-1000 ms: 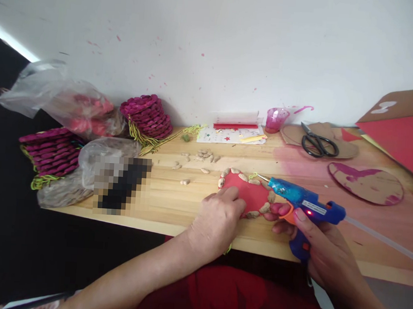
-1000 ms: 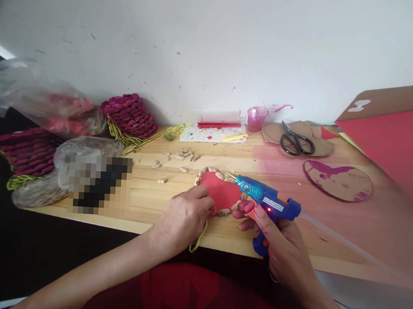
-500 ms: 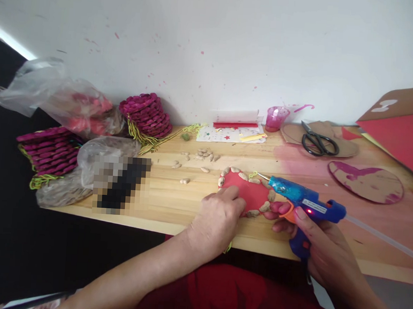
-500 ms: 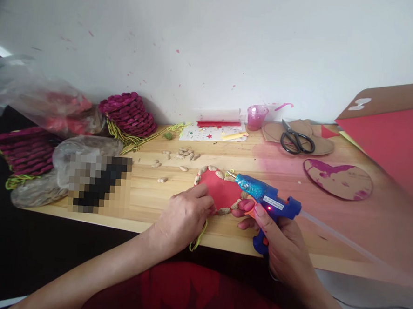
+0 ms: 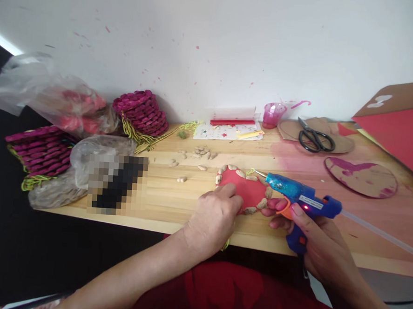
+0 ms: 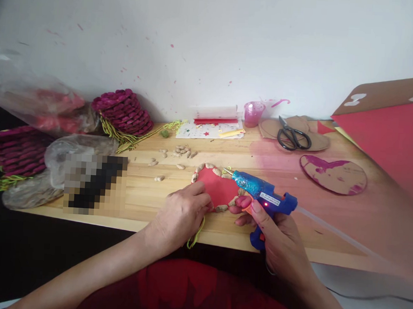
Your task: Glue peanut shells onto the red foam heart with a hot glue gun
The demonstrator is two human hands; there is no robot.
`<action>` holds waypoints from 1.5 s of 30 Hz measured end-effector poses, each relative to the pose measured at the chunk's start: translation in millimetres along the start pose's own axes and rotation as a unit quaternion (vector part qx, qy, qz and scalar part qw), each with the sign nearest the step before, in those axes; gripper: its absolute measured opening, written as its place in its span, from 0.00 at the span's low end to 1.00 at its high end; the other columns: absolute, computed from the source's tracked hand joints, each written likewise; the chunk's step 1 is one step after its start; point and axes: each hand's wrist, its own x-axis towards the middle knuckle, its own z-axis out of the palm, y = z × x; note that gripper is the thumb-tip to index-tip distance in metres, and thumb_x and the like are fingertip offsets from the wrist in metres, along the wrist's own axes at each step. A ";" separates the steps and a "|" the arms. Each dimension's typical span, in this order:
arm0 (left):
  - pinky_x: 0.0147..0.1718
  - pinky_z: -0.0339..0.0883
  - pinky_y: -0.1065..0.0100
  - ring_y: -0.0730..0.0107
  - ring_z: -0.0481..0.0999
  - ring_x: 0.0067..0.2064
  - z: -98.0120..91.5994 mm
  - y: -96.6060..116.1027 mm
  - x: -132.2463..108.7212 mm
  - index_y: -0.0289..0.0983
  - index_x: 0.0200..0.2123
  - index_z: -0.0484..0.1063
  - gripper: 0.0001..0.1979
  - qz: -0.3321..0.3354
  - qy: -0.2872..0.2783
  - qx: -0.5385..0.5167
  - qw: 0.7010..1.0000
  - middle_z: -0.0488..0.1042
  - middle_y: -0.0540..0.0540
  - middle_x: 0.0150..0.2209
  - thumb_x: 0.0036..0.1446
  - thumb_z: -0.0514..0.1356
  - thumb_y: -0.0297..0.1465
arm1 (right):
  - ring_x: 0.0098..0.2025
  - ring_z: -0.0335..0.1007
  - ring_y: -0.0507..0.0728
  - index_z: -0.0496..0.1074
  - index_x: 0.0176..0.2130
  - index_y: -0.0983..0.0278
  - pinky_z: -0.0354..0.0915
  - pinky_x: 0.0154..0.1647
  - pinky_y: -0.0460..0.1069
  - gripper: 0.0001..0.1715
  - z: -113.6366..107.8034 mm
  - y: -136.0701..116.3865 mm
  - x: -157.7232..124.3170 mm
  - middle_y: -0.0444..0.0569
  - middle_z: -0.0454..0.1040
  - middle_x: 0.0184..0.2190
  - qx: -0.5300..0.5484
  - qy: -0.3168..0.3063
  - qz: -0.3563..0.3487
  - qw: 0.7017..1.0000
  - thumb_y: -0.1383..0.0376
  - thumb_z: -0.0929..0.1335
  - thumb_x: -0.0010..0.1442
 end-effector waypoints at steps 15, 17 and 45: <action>0.27 0.60 0.67 0.71 0.66 0.29 -1.9 -0.5 0.7 0.36 0.29 0.71 0.12 0.017 0.015 0.000 1.000 0.69 0.48 0.33 0.65 0.54 0.22 | 0.37 0.80 0.57 0.83 0.33 0.58 0.73 0.35 0.45 0.10 2.8 -4.7 -0.6 0.49 0.83 0.37 -0.003 0.006 -0.011 1.000 0.54 0.76 0.57; 0.27 0.61 0.68 0.71 0.67 0.30 -2.3 0.1 0.8 0.36 0.30 0.71 0.12 0.016 0.013 0.003 1.000 0.69 0.48 0.33 0.65 0.54 0.23 | 0.40 0.80 0.59 0.83 0.34 0.58 0.74 0.34 0.46 0.11 2.1 -2.9 0.8 0.50 0.83 0.39 -0.005 0.000 -0.015 1.000 0.54 0.76 0.57; 0.43 0.73 0.59 0.64 0.69 0.44 11.7 -22.4 -29.9 0.35 0.54 0.75 0.15 0.134 0.137 -0.070 0.979 0.72 0.41 0.44 0.67 0.57 0.22 | 0.36 0.79 0.54 0.82 0.35 0.60 0.72 0.33 0.45 0.12 5.6 -2.2 1.2 0.46 0.81 0.34 0.038 -0.034 -0.053 0.997 0.54 0.74 0.61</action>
